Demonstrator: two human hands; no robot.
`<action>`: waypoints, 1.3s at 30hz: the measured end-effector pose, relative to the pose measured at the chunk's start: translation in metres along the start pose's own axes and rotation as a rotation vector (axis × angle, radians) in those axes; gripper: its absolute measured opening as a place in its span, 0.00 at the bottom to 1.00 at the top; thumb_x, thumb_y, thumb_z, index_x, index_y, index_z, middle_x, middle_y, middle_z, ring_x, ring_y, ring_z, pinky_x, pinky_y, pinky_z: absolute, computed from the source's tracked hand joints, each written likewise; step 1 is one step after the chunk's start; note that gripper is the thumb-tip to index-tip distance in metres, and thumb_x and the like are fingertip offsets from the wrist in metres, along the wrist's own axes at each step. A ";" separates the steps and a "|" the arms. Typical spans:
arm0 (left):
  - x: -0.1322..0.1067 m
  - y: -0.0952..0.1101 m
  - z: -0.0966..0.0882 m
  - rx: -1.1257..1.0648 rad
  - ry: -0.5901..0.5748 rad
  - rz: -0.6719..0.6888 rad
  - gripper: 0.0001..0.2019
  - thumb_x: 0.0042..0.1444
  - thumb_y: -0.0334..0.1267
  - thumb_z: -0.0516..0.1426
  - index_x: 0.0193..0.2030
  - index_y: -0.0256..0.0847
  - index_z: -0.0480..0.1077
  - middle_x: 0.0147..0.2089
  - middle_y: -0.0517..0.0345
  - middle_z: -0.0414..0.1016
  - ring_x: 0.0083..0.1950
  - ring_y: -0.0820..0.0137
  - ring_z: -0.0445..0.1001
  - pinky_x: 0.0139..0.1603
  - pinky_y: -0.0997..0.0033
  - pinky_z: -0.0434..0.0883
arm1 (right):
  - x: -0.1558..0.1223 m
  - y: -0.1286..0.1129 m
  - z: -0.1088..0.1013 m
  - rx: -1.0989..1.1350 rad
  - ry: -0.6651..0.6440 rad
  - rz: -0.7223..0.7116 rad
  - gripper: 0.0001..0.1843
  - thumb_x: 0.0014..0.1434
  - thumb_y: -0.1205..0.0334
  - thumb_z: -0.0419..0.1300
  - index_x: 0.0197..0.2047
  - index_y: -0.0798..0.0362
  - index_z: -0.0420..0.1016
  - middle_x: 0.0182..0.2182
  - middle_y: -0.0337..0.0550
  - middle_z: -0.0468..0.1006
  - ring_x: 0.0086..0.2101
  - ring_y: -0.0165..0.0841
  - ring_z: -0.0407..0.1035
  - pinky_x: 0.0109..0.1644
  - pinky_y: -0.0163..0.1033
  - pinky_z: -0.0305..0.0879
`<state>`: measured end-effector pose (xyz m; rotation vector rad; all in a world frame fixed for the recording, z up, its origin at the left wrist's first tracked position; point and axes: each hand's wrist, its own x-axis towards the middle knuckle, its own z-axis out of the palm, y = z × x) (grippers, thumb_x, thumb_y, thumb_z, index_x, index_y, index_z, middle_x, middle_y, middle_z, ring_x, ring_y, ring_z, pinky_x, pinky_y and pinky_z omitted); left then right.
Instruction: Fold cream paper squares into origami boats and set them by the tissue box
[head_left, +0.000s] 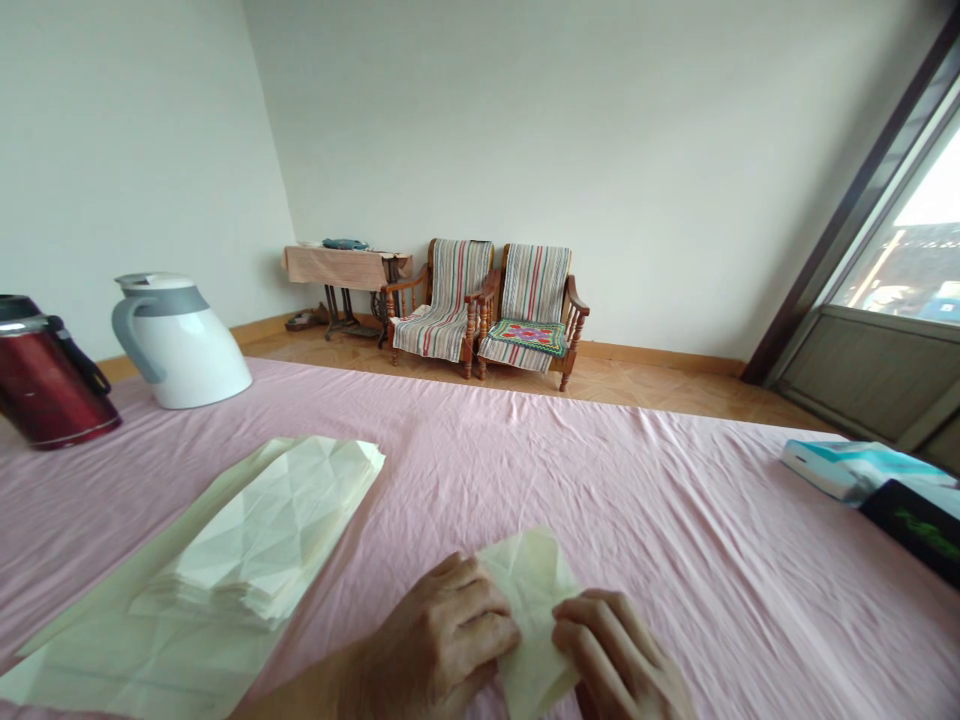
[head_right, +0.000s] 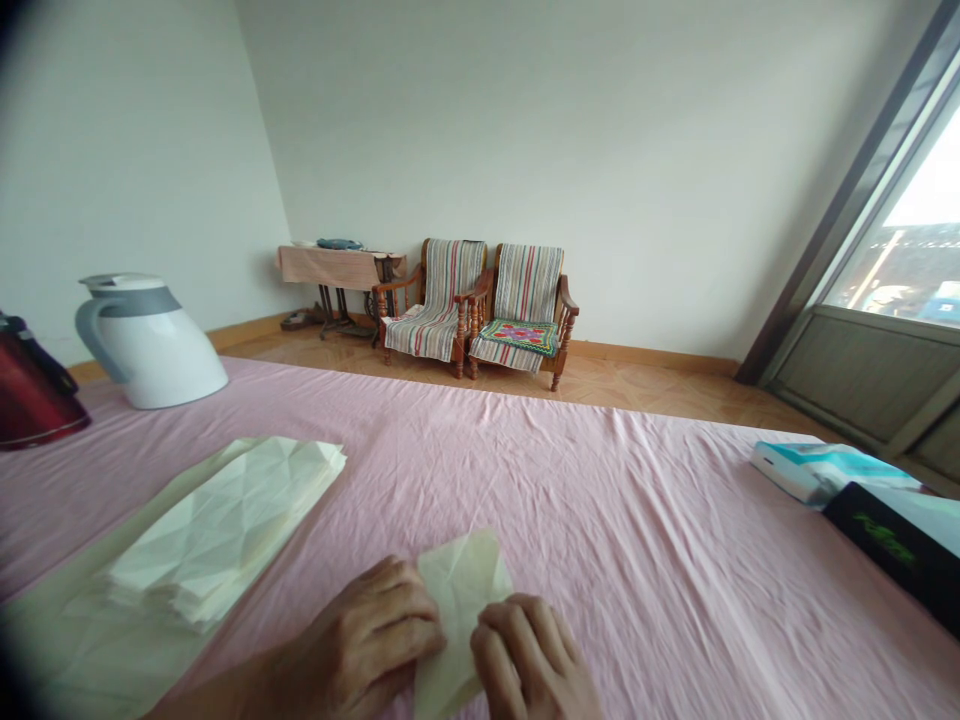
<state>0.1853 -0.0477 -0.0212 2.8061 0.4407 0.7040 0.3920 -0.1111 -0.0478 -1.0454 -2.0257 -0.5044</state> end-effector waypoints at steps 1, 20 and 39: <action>0.001 0.001 0.000 0.009 0.014 -0.008 0.07 0.65 0.29 0.52 0.42 0.40 0.71 0.39 0.55 0.75 0.41 0.67 0.69 0.48 0.67 0.65 | -0.001 0.003 0.002 0.045 -0.012 0.015 0.12 0.66 0.70 0.44 0.39 0.53 0.67 0.31 0.45 0.77 0.33 0.35 0.74 0.34 0.35 0.72; 0.009 -0.001 0.012 0.112 -0.077 -0.104 0.08 0.62 0.28 0.56 0.31 0.38 0.68 0.33 0.58 0.71 0.37 0.69 0.68 0.39 0.71 0.65 | -0.013 0.002 0.006 -0.017 -0.088 0.070 0.22 0.70 0.64 0.39 0.35 0.52 0.73 0.32 0.43 0.78 0.31 0.35 0.69 0.35 0.39 0.61; 0.014 0.016 0.024 -0.135 -0.028 -0.281 0.06 0.60 0.27 0.58 0.38 0.40 0.75 0.39 0.57 0.74 0.45 0.65 0.70 0.47 0.66 0.69 | 0.011 0.044 -0.013 0.142 -0.514 0.188 0.13 0.63 0.68 0.57 0.26 0.50 0.68 0.25 0.32 0.74 0.29 0.29 0.68 0.37 0.37 0.59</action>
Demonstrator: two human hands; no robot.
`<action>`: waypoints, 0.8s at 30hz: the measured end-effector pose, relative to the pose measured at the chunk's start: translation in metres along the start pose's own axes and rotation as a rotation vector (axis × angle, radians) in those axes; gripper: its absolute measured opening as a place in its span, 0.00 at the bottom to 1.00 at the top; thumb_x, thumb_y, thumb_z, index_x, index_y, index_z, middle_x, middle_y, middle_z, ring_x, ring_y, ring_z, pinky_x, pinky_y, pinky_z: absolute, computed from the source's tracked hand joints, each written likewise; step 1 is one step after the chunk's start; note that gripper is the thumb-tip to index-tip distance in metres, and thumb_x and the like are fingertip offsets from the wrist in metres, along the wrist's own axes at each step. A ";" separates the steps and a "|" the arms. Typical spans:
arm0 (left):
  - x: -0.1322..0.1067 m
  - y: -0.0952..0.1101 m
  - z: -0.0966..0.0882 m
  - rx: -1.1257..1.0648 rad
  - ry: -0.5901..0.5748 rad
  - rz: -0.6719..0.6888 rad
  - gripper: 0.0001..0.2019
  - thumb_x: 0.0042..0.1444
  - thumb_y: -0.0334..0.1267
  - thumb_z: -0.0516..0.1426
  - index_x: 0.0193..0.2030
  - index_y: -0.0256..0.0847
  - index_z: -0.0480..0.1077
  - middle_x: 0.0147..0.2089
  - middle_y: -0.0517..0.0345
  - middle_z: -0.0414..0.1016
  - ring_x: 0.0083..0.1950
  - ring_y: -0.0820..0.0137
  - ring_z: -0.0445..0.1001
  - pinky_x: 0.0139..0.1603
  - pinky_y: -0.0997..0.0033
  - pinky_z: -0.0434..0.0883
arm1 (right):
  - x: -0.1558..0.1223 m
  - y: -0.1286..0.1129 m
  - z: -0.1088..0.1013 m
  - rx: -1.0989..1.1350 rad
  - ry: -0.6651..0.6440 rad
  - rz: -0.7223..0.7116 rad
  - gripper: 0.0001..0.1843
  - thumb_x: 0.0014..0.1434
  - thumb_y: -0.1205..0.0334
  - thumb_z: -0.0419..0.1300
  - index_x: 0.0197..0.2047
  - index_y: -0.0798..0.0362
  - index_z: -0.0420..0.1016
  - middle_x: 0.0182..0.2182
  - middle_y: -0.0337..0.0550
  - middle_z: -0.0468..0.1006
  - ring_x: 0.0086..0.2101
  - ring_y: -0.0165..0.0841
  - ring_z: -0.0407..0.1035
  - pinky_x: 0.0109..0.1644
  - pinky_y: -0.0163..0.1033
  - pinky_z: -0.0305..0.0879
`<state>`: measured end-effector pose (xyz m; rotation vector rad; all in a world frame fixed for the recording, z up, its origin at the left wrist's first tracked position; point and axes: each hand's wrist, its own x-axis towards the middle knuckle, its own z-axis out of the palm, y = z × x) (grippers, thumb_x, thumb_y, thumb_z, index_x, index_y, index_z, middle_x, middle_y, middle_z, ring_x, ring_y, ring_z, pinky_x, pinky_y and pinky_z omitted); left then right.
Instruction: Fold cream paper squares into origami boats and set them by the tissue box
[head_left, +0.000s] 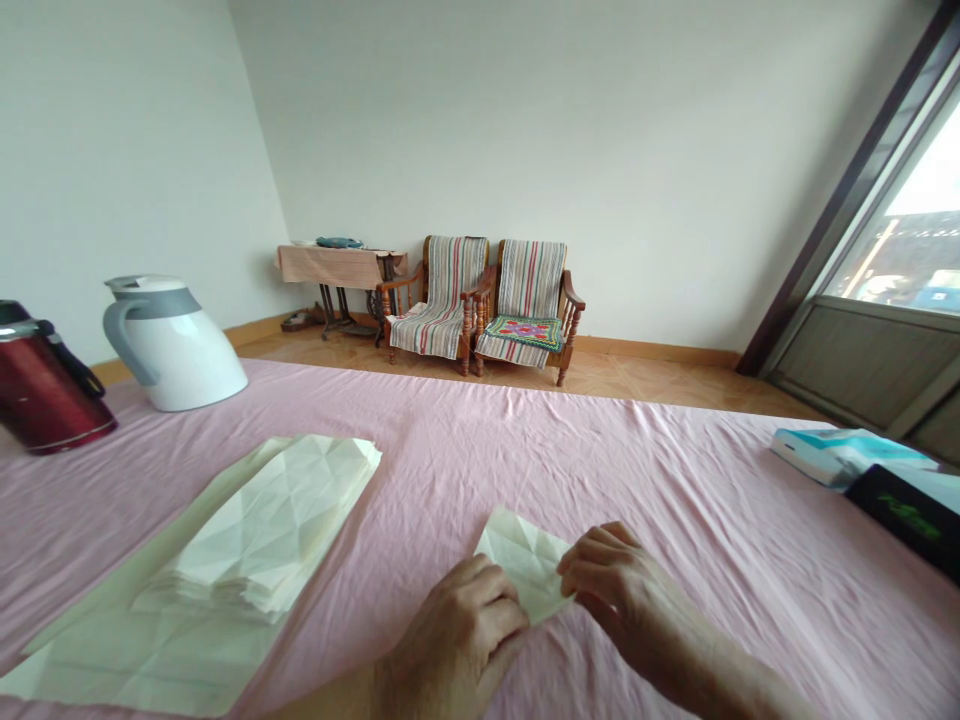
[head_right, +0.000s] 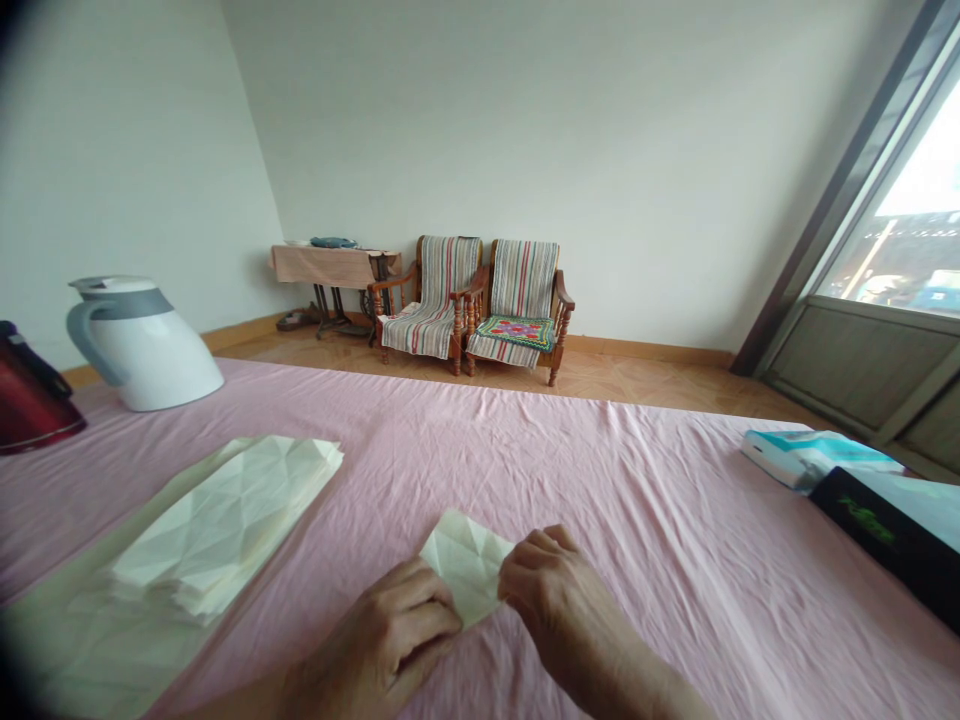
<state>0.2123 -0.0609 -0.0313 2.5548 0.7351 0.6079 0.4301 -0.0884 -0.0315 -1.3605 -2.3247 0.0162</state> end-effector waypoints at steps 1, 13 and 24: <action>0.000 0.000 0.001 -0.006 0.001 0.001 0.06 0.59 0.26 0.58 0.38 0.40 0.75 0.40 0.57 0.74 0.45 0.65 0.70 0.47 0.67 0.69 | 0.001 0.002 0.000 0.013 0.007 -0.002 0.12 0.63 0.67 0.57 0.26 0.50 0.69 0.26 0.32 0.74 0.29 0.29 0.68 0.37 0.38 0.59; -0.004 -0.007 0.002 0.016 0.020 -0.001 0.06 0.60 0.26 0.57 0.36 0.39 0.74 0.38 0.57 0.73 0.43 0.66 0.69 0.46 0.68 0.69 | -0.002 0.019 0.035 0.504 0.081 0.302 0.13 0.60 0.56 0.57 0.27 0.51 0.73 0.41 0.47 0.75 0.41 0.37 0.71 0.41 0.40 0.67; -0.003 -0.006 -0.001 0.084 -0.020 0.017 0.13 0.59 0.23 0.56 0.47 0.40 0.70 0.39 0.57 0.73 0.42 0.66 0.69 0.47 0.66 0.69 | 0.001 0.017 0.055 0.447 0.211 0.398 0.12 0.56 0.57 0.56 0.23 0.50 0.65 0.39 0.48 0.75 0.40 0.39 0.69 0.43 0.45 0.63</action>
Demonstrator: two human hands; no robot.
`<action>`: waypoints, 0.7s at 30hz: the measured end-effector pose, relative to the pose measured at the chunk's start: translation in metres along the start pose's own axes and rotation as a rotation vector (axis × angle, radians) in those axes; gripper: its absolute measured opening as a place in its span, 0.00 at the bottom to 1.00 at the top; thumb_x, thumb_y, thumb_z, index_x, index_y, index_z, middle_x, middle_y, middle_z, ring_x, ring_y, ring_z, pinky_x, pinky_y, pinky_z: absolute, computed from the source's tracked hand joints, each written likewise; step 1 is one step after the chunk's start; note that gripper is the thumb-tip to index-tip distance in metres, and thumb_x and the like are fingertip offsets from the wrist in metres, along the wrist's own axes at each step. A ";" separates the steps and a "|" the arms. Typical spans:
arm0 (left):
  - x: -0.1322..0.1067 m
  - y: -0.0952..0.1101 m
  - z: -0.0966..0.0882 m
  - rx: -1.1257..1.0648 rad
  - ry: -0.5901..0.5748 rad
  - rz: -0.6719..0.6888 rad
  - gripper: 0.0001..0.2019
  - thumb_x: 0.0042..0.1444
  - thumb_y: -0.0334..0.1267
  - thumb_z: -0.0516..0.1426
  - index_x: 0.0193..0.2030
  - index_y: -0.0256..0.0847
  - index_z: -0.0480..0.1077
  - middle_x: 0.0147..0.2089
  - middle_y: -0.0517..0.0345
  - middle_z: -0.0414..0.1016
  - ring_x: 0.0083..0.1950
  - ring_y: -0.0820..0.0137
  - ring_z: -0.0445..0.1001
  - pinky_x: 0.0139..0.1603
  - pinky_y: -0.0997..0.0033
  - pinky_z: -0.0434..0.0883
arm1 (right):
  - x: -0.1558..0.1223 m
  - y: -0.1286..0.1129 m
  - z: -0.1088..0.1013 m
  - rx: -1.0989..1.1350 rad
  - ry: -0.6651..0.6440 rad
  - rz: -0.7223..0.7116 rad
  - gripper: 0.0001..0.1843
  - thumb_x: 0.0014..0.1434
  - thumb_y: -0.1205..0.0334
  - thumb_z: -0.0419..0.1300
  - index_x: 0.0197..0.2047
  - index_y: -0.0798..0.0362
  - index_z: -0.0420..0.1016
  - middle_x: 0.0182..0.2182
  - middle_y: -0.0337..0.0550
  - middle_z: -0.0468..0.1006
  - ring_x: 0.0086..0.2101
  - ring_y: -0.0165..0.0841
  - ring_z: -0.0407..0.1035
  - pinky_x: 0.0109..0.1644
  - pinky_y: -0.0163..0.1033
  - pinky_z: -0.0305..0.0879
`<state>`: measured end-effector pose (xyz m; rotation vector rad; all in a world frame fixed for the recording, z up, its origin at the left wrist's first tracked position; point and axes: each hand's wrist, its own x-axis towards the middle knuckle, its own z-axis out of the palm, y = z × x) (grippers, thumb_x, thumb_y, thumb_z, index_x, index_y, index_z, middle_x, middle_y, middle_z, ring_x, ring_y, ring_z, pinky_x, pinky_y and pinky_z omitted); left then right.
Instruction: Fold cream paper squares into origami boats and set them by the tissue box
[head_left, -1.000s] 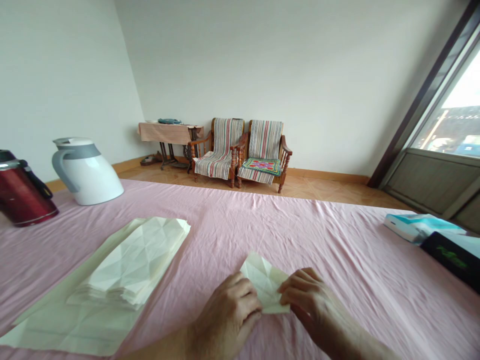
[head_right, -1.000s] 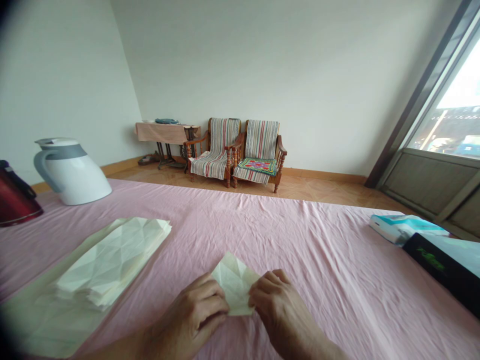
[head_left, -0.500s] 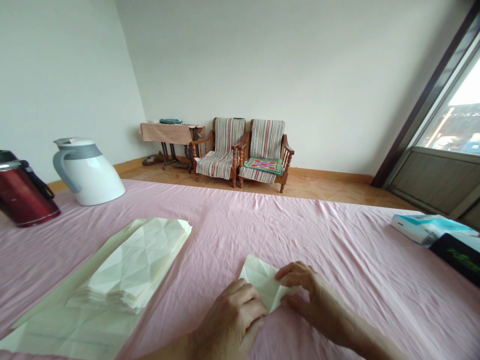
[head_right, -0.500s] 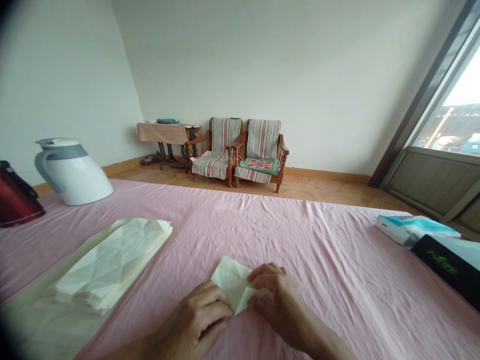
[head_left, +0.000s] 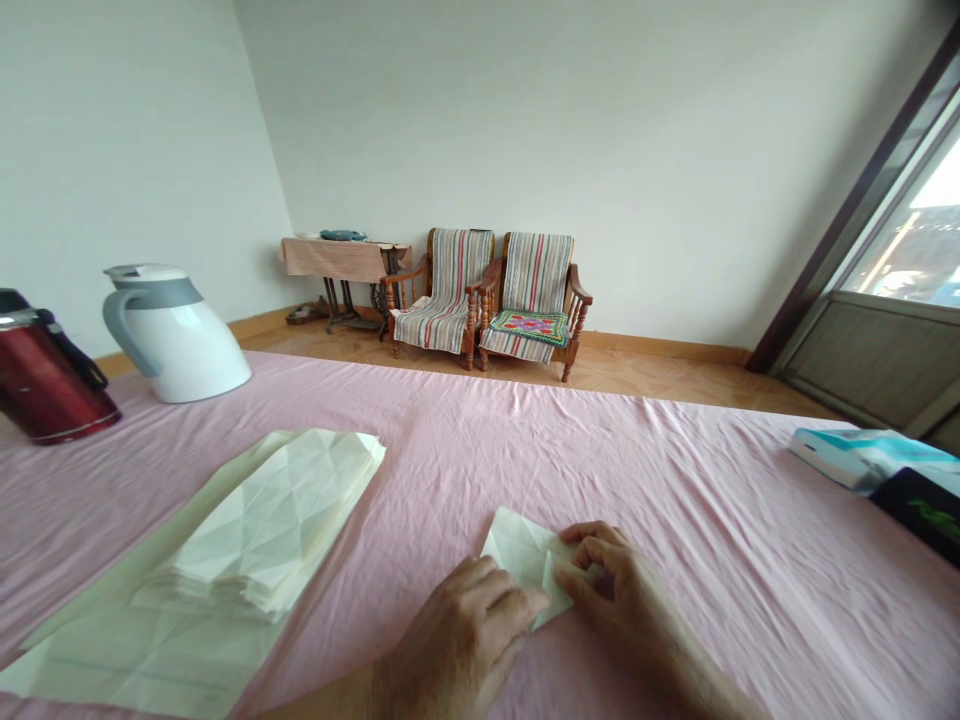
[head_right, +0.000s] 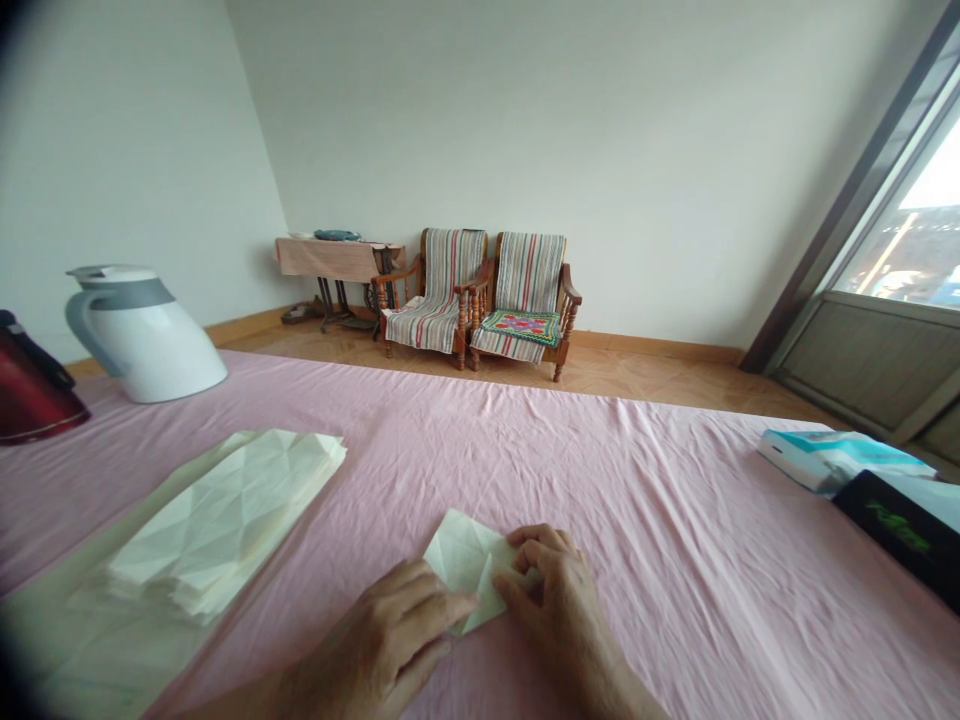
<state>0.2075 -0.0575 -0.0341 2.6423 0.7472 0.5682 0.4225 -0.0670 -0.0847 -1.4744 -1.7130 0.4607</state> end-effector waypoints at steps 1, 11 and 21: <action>0.000 0.000 0.000 0.010 -0.004 0.011 0.13 0.60 0.24 0.55 0.49 0.41 0.70 0.39 0.57 0.73 0.42 0.66 0.69 0.47 0.66 0.69 | 0.000 -0.001 0.000 -0.015 0.003 -0.001 0.11 0.55 0.58 0.56 0.23 0.50 0.65 0.39 0.47 0.75 0.40 0.39 0.69 0.43 0.45 0.63; -0.001 -0.010 0.014 0.045 0.040 0.097 0.09 0.62 0.27 0.53 0.41 0.40 0.73 0.38 0.56 0.71 0.42 0.65 0.67 0.44 0.66 0.70 | -0.002 -0.012 -0.001 -0.063 -0.019 0.051 0.08 0.54 0.63 0.56 0.24 0.50 0.63 0.41 0.45 0.73 0.42 0.39 0.67 0.46 0.45 0.60; -0.001 -0.013 0.014 0.048 0.031 0.112 0.12 0.60 0.26 0.54 0.46 0.43 0.74 0.38 0.56 0.71 0.41 0.65 0.67 0.43 0.66 0.69 | -0.001 -0.011 -0.001 -0.142 -0.053 0.086 0.07 0.53 0.64 0.56 0.25 0.49 0.63 0.41 0.46 0.73 0.43 0.40 0.66 0.46 0.46 0.59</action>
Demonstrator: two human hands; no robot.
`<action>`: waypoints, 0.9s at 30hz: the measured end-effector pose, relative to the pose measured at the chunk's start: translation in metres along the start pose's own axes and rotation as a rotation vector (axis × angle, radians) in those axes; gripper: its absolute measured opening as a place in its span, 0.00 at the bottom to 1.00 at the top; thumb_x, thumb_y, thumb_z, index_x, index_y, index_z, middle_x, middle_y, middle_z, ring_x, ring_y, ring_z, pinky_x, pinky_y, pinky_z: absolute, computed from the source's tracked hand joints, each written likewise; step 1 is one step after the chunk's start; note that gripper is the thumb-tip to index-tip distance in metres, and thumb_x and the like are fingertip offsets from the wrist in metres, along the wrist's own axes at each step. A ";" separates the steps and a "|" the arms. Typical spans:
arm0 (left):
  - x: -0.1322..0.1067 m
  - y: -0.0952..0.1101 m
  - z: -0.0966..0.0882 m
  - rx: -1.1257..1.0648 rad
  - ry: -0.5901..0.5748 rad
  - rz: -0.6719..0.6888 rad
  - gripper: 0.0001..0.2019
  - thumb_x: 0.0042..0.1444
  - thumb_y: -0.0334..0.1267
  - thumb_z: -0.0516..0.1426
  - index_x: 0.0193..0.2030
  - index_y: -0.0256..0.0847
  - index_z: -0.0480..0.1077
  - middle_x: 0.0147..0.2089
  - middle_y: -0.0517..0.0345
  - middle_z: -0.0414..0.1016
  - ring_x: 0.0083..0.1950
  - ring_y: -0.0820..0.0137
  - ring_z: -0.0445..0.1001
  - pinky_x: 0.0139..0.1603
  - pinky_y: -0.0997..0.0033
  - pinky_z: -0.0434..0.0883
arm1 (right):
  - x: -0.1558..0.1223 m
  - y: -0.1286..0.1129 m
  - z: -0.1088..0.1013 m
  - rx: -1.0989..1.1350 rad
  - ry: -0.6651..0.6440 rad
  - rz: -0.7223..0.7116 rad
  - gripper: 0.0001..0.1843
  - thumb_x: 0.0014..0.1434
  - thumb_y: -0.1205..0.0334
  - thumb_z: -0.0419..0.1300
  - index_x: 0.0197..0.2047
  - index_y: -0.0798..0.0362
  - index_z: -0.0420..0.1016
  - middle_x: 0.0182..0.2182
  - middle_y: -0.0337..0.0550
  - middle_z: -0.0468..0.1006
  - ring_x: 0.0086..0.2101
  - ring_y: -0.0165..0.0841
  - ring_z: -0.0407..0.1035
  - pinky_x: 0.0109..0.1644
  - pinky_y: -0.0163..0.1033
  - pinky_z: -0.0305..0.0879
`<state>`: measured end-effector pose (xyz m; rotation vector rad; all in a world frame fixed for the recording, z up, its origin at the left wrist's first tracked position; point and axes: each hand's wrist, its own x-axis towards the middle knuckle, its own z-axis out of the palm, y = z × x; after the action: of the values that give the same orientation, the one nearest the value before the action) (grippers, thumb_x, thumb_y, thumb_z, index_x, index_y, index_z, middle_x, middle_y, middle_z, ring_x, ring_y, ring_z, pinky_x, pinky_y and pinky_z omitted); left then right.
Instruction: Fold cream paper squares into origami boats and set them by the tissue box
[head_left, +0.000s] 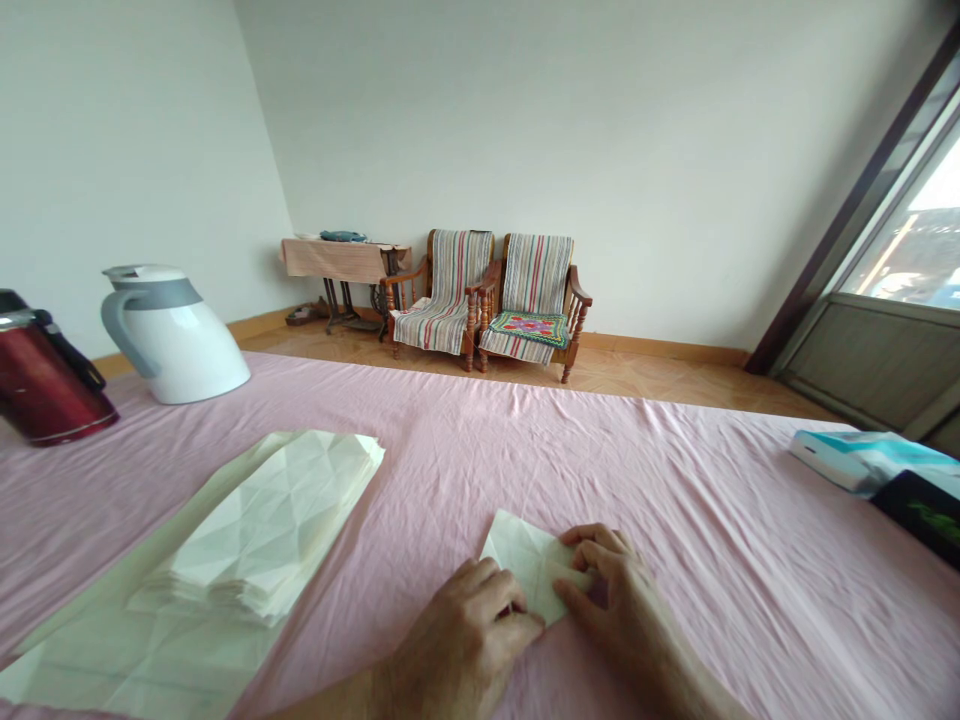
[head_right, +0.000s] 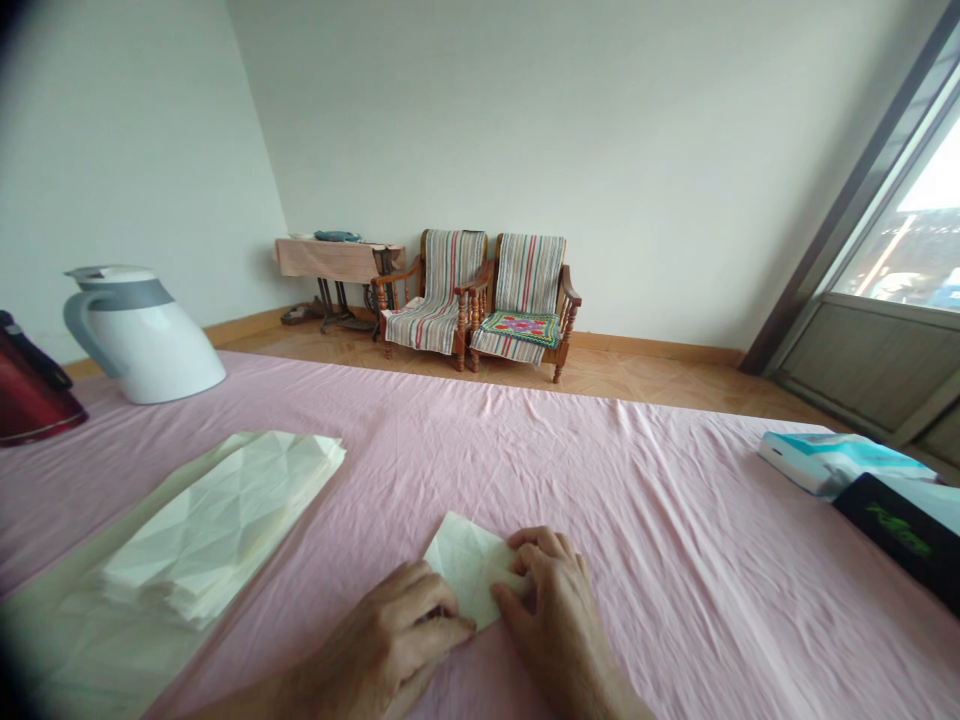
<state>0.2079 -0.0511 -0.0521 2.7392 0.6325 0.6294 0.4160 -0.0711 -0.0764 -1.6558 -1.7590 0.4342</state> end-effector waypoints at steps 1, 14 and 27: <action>0.000 0.000 0.000 0.002 0.005 -0.002 0.12 0.60 0.26 0.54 0.46 0.43 0.74 0.39 0.56 0.71 0.41 0.65 0.68 0.43 0.67 0.69 | 0.000 0.000 0.000 -0.009 0.003 0.003 0.07 0.53 0.64 0.56 0.25 0.49 0.63 0.42 0.46 0.73 0.43 0.40 0.66 0.46 0.46 0.59; 0.004 -0.002 -0.006 0.018 -0.012 0.088 0.11 0.62 0.27 0.52 0.47 0.40 0.72 0.52 0.57 0.75 0.45 0.66 0.70 0.48 0.66 0.69 | -0.004 0.008 -0.001 -0.169 0.184 -0.089 0.03 0.54 0.65 0.55 0.34 0.49 0.68 0.44 0.47 0.75 0.43 0.41 0.70 0.45 0.47 0.64; 0.014 0.012 -0.021 -0.007 -0.066 0.047 0.08 0.63 0.26 0.53 0.44 0.39 0.72 0.49 0.57 0.77 0.43 0.67 0.71 0.47 0.68 0.69 | -0.036 -0.017 -0.010 -0.660 0.277 -0.857 0.16 0.64 0.68 0.49 0.50 0.53 0.74 0.46 0.38 0.80 0.44 0.31 0.76 0.45 0.36 0.68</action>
<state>0.2134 -0.0515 -0.0247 2.7630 0.5508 0.5478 0.4082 -0.1107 -0.0669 -1.0707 -2.2903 -0.7931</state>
